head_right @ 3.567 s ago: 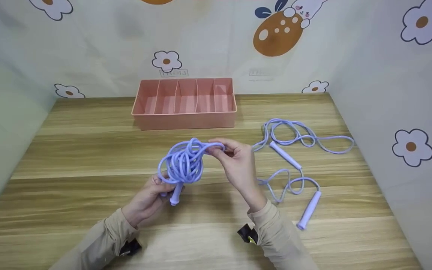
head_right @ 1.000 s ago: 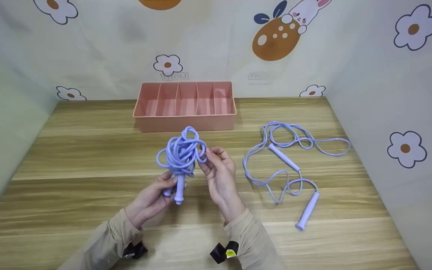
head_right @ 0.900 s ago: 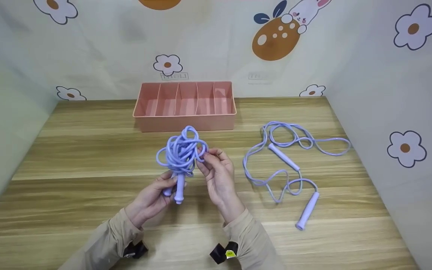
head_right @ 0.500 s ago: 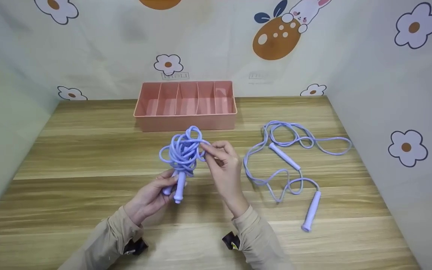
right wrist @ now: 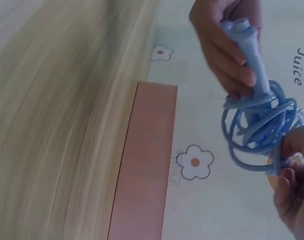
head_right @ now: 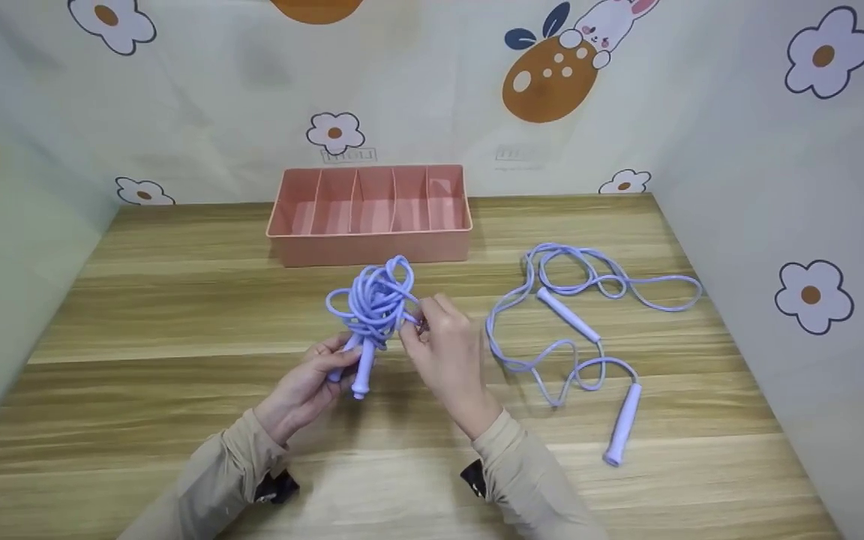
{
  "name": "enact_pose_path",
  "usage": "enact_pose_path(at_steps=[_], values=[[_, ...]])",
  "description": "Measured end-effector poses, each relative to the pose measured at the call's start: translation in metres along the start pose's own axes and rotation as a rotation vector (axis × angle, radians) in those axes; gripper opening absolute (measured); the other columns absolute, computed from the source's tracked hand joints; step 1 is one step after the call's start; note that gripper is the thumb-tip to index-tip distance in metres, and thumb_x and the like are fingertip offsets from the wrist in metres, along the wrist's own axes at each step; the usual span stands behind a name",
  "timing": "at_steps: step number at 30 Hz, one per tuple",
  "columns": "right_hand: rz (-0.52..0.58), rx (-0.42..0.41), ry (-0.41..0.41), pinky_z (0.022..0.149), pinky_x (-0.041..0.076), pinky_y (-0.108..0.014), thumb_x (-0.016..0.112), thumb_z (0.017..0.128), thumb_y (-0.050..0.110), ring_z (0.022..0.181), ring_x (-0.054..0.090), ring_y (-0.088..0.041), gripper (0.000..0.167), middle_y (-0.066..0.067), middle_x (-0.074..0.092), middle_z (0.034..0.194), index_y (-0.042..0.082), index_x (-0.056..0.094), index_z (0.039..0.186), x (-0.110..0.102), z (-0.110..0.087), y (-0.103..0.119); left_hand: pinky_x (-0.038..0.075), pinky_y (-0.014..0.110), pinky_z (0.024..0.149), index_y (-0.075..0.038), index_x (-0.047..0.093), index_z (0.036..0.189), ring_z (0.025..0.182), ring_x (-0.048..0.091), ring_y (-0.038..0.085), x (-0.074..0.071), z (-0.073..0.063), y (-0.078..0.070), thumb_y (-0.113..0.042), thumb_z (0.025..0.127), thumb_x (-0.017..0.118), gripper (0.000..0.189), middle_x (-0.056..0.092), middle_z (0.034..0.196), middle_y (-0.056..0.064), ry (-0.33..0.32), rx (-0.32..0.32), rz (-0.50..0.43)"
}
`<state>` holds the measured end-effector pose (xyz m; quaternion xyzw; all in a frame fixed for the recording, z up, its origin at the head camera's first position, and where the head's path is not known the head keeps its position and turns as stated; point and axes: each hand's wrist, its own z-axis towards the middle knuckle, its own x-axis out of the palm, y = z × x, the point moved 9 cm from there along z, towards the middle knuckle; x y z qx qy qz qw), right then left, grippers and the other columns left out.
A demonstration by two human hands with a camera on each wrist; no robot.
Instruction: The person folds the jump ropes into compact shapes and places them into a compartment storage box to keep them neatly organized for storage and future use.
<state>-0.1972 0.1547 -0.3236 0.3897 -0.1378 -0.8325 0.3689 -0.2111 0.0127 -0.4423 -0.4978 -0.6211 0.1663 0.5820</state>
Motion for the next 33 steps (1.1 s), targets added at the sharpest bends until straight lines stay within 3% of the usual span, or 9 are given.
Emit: enact_pose_path(at_steps=[5,7,9,12,14,17,20,27,33], values=[[0.583,0.531,0.291,0.040,0.034,-0.014,0.061,0.080,-0.001,0.050,0.042,-0.003,0.009,0.004,0.050,0.062,0.005,0.059,0.074,0.022,-0.009,-0.026,0.052,0.021,0.072,0.015,0.039,0.121,0.078,0.061,0.010,-0.003,0.002,-0.002,0.005,0.085,0.049,0.038,0.064,0.089,0.002,-0.027,0.019,0.012],[0.810,0.699,0.370,0.040,0.036,-0.013,0.056,0.084,-0.002,0.052,0.044,-0.003,0.011,0.003,0.051,0.064,0.006,0.059,0.077,0.031,-0.015,-0.032,0.052,0.020,0.070,0.014,0.042,0.119,0.077,0.061,0.010,-0.004,0.002,-0.003,0.006,0.085,0.050,0.036,0.064,0.087,0.002,-0.034,0.022,0.010],[0.967,0.803,0.441,0.044,0.042,-0.013,0.054,0.087,0.001,0.057,0.050,-0.003,0.013,0.004,0.055,0.067,0.010,0.058,0.079,0.036,-0.021,-0.034,0.052,0.020,0.068,0.013,0.044,0.117,0.076,0.061,0.010,-0.004,0.001,-0.002,0.006,0.084,0.050,0.034,0.065,0.086,0.001,-0.038,0.017,0.009],[1.095,0.843,0.539,0.052,0.049,-0.013,0.055,0.089,0.007,0.064,0.057,-0.004,0.011,0.003,0.060,0.071,0.012,0.060,0.081,0.039,-0.025,-0.032,0.052,0.020,0.068,0.012,0.046,0.116,0.076,0.061,0.010,-0.003,0.000,-0.003,0.006,0.084,0.051,0.033,0.065,0.086,0.001,-0.036,0.017,0.012],[1.126,0.840,0.563,0.053,0.049,-0.013,0.058,0.088,0.009,0.065,0.057,-0.004,0.008,0.003,0.061,0.072,0.012,0.059,0.081,0.039,-0.026,-0.032,0.053,0.021,0.070,0.012,0.046,0.117,0.077,0.062,0.011,-0.001,-0.001,-0.004,0.006,0.084,0.051,0.034,0.066,0.087,0.002,-0.032,0.021,0.014],[1.045,0.803,0.521,0.048,0.044,-0.012,0.062,0.083,0.004,0.059,0.054,-0.004,0.014,0.004,0.059,0.065,0.013,0.056,0.074,0.036,-0.024,-0.036,0.054,0.023,0.072,0.014,0.044,0.118,0.078,0.063,0.011,0.001,-0.002,-0.004,0.007,0.084,0.051,0.036,0.066,0.089,0.004,-0.029,0.020,0.012],[0.883,0.725,0.373,0.043,0.034,-0.014,0.065,0.075,-0.005,0.051,0.045,-0.003,0.027,0.005,0.052,0.058,0.012,0.047,0.064,0.029,-0.017,-0.038,0.054,0.023,0.073,0.015,0.043,0.119,0.077,0.063,0.011,0.005,-0.004,-0.006,0.007,0.084,0.050,0.036,0.066,0.089,0.005,-0.022,0.029,0.012],[0.452,0.280,0.011,0.043,0.047,-0.016,0.057,0.070,-0.018,0.050,0.050,-0.004,0.039,-0.002,0.041,0.058,-0.002,0.028,0.051,0.002,0.003,-0.004,0.052,0.021,0.067,0.013,0.045,0.118,0.075,0.062,0.010,0.023,-0.004,-0.014,0.002,0.082,0.056,0.039,0.067,0.090,0.005,0.021,0.104,0.057],[0.274,0.119,-0.203,0.045,0.041,-0.011,0.058,0.068,-0.020,0.053,0.046,-0.003,0.041,-0.006,0.040,0.056,0.002,0.030,0.049,-0.004,-0.003,0.003,0.055,0.025,0.071,0.016,0.040,0.117,0.073,0.060,0.012,0.030,-0.003,-0.018,0.013,0.078,0.055,0.042,0.062,0.091,0.008,0.016,0.146,0.001]])
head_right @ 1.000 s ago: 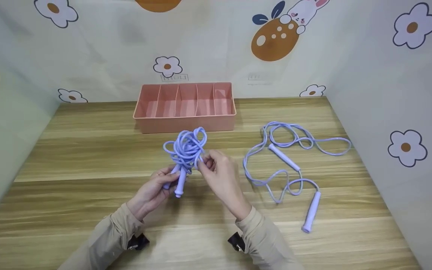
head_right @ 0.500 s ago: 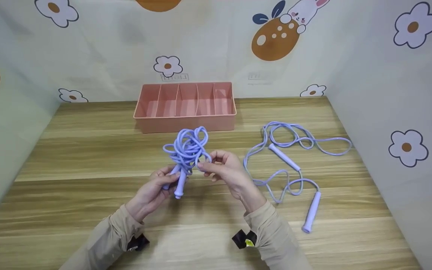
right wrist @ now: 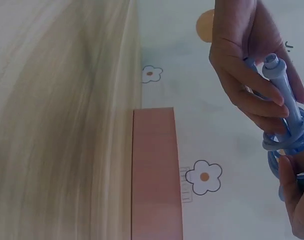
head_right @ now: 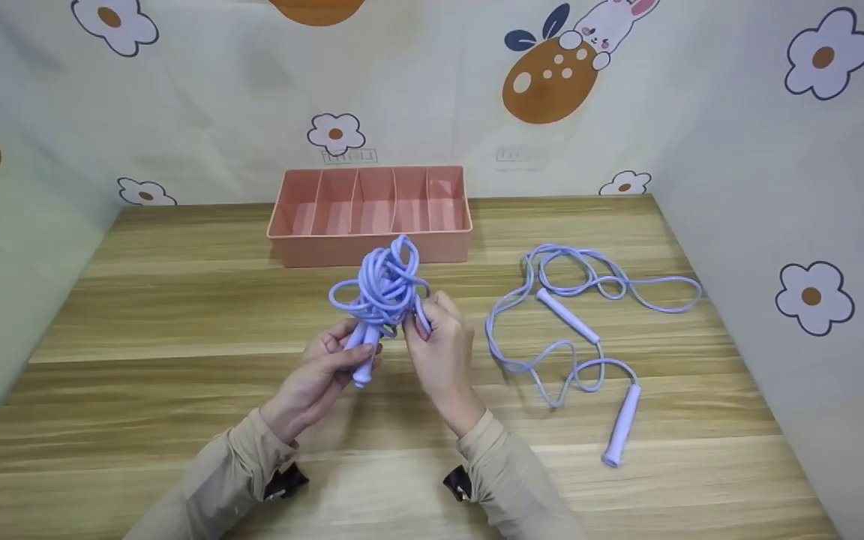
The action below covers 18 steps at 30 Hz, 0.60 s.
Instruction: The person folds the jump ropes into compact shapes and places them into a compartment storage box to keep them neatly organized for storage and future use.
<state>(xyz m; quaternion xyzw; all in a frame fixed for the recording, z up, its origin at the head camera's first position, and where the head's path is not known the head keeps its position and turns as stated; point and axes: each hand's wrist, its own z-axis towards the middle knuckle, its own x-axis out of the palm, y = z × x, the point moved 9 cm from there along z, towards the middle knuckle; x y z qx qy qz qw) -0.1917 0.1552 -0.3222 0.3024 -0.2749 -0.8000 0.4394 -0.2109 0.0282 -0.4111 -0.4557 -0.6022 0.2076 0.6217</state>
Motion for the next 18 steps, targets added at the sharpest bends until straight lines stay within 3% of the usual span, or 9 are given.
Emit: enact_pose_path(at_steps=[3,6,8,11,14,17,18], values=[[0.004,-0.106,-0.014,0.052,0.045,-0.010,0.061,0.069,-0.018,0.059,0.048,-0.008,0.033,-0.006,0.046,0.062,0.004,0.041,0.054,0.010,-0.013,0.000,0.055,0.025,0.073,0.017,0.038,0.118,0.075,0.061,0.012,-0.002,0.005,-0.003,0.013,0.081,0.052,0.040,0.061,0.091,0.008,-0.054,0.030,-0.080],[0.051,-0.196,0.048,0.062,0.052,-0.014,0.063,0.070,-0.015,0.065,0.054,-0.015,0.021,-0.010,0.051,0.074,0.002,0.052,0.066,0.024,-0.027,0.007,0.054,0.022,0.068,0.016,0.037,0.119,0.072,0.062,0.013,-0.007,0.011,-0.007,0.010,0.084,0.050,0.038,0.061,0.088,0.007,-0.110,0.062,-0.142],[0.087,-0.211,0.098,0.067,0.055,-0.020,0.063,0.072,-0.012,0.073,0.057,-0.019,0.014,-0.011,0.052,0.082,0.000,0.056,0.073,0.031,-0.034,0.009,0.054,0.022,0.065,0.015,0.038,0.119,0.069,0.061,0.013,-0.011,0.014,-0.010,0.009,0.085,0.050,0.036,0.062,0.086,0.006,-0.139,0.082,-0.160],[0.092,-0.174,0.131,0.074,0.055,-0.025,0.064,0.076,-0.005,0.081,0.058,-0.025,0.009,-0.012,0.051,0.089,-0.001,0.057,0.081,0.035,-0.038,0.007,0.054,0.023,0.065,0.013,0.039,0.117,0.069,0.061,0.013,-0.016,0.015,-0.012,0.010,0.085,0.050,0.034,0.062,0.087,0.006,-0.173,0.116,-0.160],[0.086,-0.093,0.139,0.079,0.054,-0.030,0.065,0.079,-0.001,0.091,0.057,-0.025,0.016,-0.012,0.050,0.098,-0.003,0.058,0.093,0.035,-0.039,0.000,0.053,0.024,0.072,0.011,0.042,0.114,0.076,0.060,0.012,-0.019,0.014,-0.017,0.010,0.083,0.053,0.033,0.060,0.092,0.007,-0.186,0.185,-0.130],[0.106,-0.004,0.123,0.082,0.053,-0.034,0.066,0.077,-0.003,0.102,0.053,-0.024,0.028,-0.014,0.049,0.108,-0.004,0.056,0.103,0.032,-0.039,-0.005,0.052,0.027,0.079,0.009,0.043,0.115,0.087,0.059,0.013,-0.014,0.011,-0.022,0.005,0.080,0.061,0.040,0.059,0.101,0.009,-0.134,0.281,-0.075],[0.119,0.018,0.116,0.081,0.053,-0.035,0.066,0.077,-0.002,0.105,0.051,-0.024,0.030,-0.015,0.048,0.111,-0.004,0.055,0.106,0.032,-0.039,-0.006,0.052,0.028,0.081,0.007,0.045,0.116,0.091,0.058,0.014,-0.019,0.019,-0.014,0.002,0.079,0.064,0.042,0.058,0.103,0.010,-0.101,0.327,-0.061]])
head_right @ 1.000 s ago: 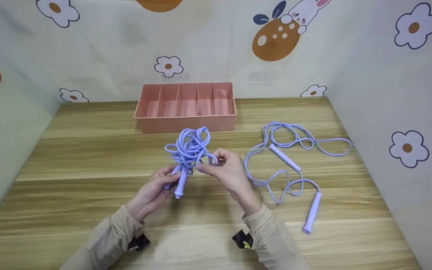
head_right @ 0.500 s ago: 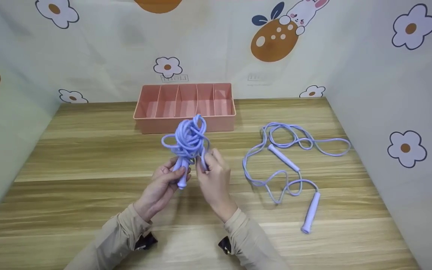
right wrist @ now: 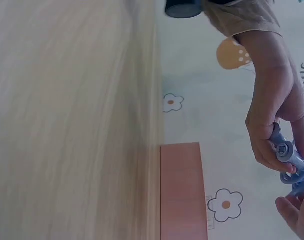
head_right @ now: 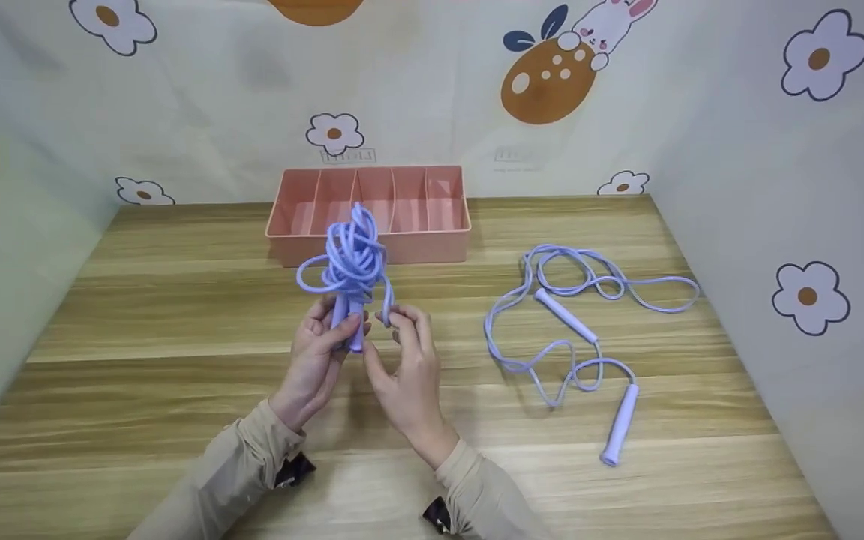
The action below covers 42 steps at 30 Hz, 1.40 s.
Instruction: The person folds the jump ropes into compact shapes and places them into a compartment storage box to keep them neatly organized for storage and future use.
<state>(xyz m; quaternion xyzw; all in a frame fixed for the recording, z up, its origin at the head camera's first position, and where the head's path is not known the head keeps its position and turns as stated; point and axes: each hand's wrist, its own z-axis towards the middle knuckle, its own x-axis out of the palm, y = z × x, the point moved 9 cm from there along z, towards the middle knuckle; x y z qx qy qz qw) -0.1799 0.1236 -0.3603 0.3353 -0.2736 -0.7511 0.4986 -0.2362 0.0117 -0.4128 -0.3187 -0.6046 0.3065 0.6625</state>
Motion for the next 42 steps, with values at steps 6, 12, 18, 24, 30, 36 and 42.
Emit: enact_pose_path(at_steps=[6,12,18,24,30,36,42], values=[[0.057,0.026,-0.049,0.078,0.055,-0.036,0.068,0.076,-0.004,0.105,0.050,-0.027,0.042,-0.020,0.050,0.115,-0.007,0.050,0.114,0.000,-0.001,0.003,0.048,0.032,0.089,0.005,0.047,0.116,0.101,0.055,0.018,0.011,-0.011,-0.006,-0.003,0.081,0.062,0.039,0.058,0.110,0.010,0.047,0.081,0.080],[0.212,0.137,-0.058,0.067,0.057,-0.030,0.065,0.078,-0.006,0.092,0.059,-0.016,0.035,-0.013,0.055,0.104,-0.009,0.054,0.111,0.000,0.002,-0.011,0.047,0.030,0.087,0.007,0.048,0.112,0.097,0.054,0.016,0.023,-0.021,-0.017,0.002,0.087,0.050,0.026,0.058,0.104,0.005,0.013,0.021,0.103],[0.383,0.322,-0.034,0.066,0.057,-0.032,0.061,0.077,-0.013,0.088,0.060,-0.015,0.033,-0.010,0.055,0.100,-0.015,0.049,0.108,0.002,0.010,-0.032,0.046,0.021,0.073,0.010,0.052,0.116,0.088,0.055,0.011,0.017,-0.012,-0.016,-0.001,0.086,0.054,0.031,0.061,0.100,0.003,-0.025,-0.022,0.201],[0.329,0.355,0.035,0.067,0.057,-0.030,0.060,0.076,-0.015,0.089,0.058,-0.018,0.033,-0.016,0.051,0.100,-0.016,0.051,0.107,0.006,0.029,-0.043,0.047,0.016,0.061,0.011,0.057,0.112,0.074,0.054,0.007,0.006,0.011,-0.024,0.003,0.081,0.061,0.033,0.065,0.090,0.007,-0.010,-0.017,0.407],[0.153,0.315,0.106,0.068,0.056,-0.024,0.063,0.072,-0.013,0.089,0.060,-0.033,0.032,-0.019,0.050,0.101,-0.013,0.058,0.103,0.020,0.069,-0.055,0.055,0.023,0.063,0.012,0.061,0.104,0.067,0.059,0.008,-0.002,0.054,-0.036,0.006,0.074,0.067,0.031,0.067,0.086,0.021,-0.017,0.011,0.564],[0.137,0.419,0.092,0.071,0.055,-0.023,0.061,0.072,-0.016,0.085,0.061,-0.031,0.028,-0.023,0.058,0.095,-0.014,0.056,0.099,0.043,0.109,-0.080,0.057,0.027,0.066,0.011,0.064,0.099,0.075,0.065,0.019,-0.012,0.097,-0.046,0.008,0.070,0.071,0.030,0.065,0.092,0.025,-0.129,0.028,0.569],[0.101,0.546,0.081,0.072,0.055,-0.025,0.060,0.074,-0.014,0.085,0.061,-0.027,0.031,-0.026,0.060,0.098,-0.014,0.055,0.105,0.060,0.128,-0.109,0.056,0.025,0.067,0.008,0.066,0.098,0.080,0.065,0.020,-0.022,0.128,-0.042,0.006,0.069,0.073,0.030,0.066,0.092,0.022,-0.201,0.003,0.606]])
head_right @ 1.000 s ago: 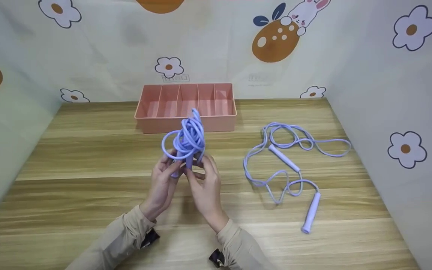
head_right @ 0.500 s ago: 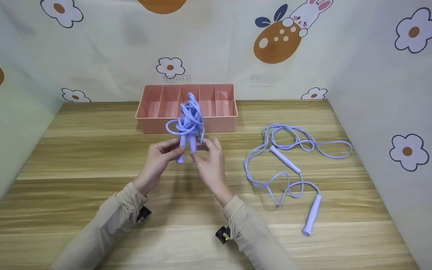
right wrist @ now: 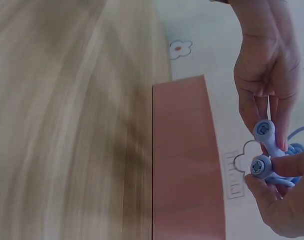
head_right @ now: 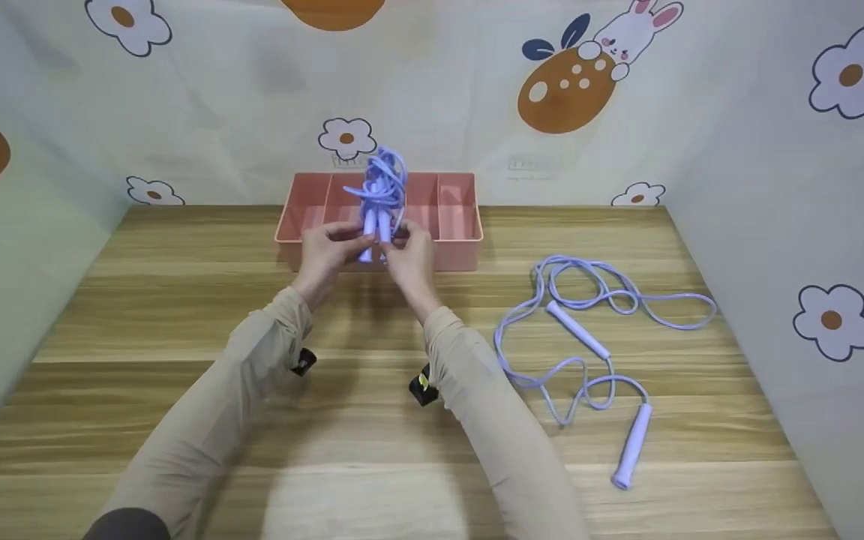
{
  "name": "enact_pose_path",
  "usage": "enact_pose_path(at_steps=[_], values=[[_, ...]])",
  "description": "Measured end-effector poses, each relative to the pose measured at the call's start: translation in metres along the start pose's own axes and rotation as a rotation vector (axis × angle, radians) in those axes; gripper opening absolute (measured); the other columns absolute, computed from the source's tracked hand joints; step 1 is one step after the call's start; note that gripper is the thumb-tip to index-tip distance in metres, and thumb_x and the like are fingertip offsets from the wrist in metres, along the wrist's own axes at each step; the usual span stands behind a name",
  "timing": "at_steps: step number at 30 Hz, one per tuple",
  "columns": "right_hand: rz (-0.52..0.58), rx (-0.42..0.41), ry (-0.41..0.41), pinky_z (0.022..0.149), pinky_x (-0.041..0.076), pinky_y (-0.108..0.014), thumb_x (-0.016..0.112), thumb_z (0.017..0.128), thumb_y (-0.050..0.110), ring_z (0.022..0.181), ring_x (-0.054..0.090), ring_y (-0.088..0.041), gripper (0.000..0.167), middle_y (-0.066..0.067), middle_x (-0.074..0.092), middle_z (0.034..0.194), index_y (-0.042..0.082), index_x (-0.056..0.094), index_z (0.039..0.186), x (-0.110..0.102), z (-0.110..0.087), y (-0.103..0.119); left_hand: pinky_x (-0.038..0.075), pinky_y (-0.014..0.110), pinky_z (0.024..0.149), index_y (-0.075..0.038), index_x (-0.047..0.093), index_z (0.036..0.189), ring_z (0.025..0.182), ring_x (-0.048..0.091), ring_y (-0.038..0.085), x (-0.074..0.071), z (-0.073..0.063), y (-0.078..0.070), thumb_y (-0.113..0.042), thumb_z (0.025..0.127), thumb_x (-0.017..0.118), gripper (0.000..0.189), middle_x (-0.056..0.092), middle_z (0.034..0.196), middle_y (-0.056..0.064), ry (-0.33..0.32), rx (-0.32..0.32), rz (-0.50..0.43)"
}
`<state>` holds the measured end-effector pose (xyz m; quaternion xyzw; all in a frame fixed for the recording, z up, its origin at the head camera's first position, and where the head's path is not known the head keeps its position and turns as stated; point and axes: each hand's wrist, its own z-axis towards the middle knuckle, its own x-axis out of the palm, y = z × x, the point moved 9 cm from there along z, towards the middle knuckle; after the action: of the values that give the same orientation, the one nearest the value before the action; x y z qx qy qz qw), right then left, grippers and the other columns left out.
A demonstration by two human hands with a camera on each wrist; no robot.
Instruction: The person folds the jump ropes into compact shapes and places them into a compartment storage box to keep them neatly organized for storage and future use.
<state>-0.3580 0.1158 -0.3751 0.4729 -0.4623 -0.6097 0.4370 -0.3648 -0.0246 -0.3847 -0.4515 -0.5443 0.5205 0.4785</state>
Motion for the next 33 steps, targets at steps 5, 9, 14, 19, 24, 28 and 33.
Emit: enact_pose_path(at_steps=[5,9,14,19,24,28,33], values=[[-0.035,0.061,-0.011,0.072,0.054,-0.024,0.062,0.074,-0.011,0.086,0.062,-0.026,0.035,-0.027,0.062,0.099,-0.012,0.056,0.109,0.002,0.018,-0.010,0.055,0.023,0.065,0.007,0.067,0.096,0.079,0.065,0.020,0.001,0.017,0.005,0.003,0.069,0.075,0.029,0.067,0.092,0.020,-0.036,-0.002,0.077],[-0.074,0.099,-0.008,0.076,0.053,-0.024,0.063,0.074,-0.009,0.090,0.062,-0.026,0.038,-0.025,0.062,0.101,-0.010,0.056,0.111,0.003,0.031,-0.013,0.054,0.022,0.069,0.005,0.068,0.096,0.084,0.065,0.021,0.003,0.029,0.002,-0.002,0.070,0.075,0.028,0.068,0.094,0.017,-0.043,0.028,0.182],[-0.143,0.117,0.018,0.076,0.053,-0.025,0.064,0.076,-0.005,0.093,0.061,-0.025,0.038,-0.022,0.064,0.102,-0.008,0.057,0.113,0.006,0.044,-0.020,0.051,0.024,0.074,0.000,0.071,0.093,0.087,0.064,0.020,0.004,0.041,0.000,-0.009,0.070,0.077,0.025,0.069,0.092,0.012,-0.058,0.081,0.394],[-0.264,0.071,0.034,0.075,0.052,-0.026,0.064,0.077,-0.001,0.089,0.062,-0.024,0.033,-0.020,0.065,0.099,-0.006,0.060,0.110,0.008,0.051,-0.023,0.052,0.028,0.072,0.002,0.071,0.088,0.083,0.064,0.023,0.009,0.047,0.001,-0.008,0.071,0.075,0.020,0.069,0.088,0.014,-0.035,0.152,0.493],[-0.362,0.019,0.040,0.075,0.053,-0.028,0.064,0.079,0.003,0.088,0.064,-0.025,0.030,-0.018,0.067,0.096,-0.005,0.062,0.108,0.010,0.057,-0.023,0.051,0.029,0.068,-0.001,0.073,0.082,0.075,0.065,0.020,0.013,0.052,-0.001,-0.010,0.073,0.075,0.013,0.070,0.081,0.010,-0.051,0.212,0.591],[-0.371,-0.022,0.035,0.075,0.053,-0.029,0.063,0.078,0.003,0.087,0.064,-0.025,0.029,-0.019,0.067,0.095,-0.006,0.062,0.106,0.012,0.060,-0.021,0.050,0.030,0.067,-0.005,0.074,0.079,0.073,0.065,0.018,0.016,0.054,-0.002,-0.013,0.072,0.076,0.011,0.070,0.078,0.006,-0.061,0.240,0.666],[-0.379,-0.045,0.024,0.075,0.053,-0.029,0.063,0.079,0.004,0.088,0.064,-0.025,0.030,-0.018,0.066,0.097,-0.006,0.062,0.107,0.015,0.063,-0.022,0.050,0.031,0.067,-0.006,0.074,0.077,0.072,0.064,0.018,0.016,0.057,-0.002,-0.015,0.072,0.076,0.010,0.070,0.075,0.004,-0.070,0.256,0.703]])
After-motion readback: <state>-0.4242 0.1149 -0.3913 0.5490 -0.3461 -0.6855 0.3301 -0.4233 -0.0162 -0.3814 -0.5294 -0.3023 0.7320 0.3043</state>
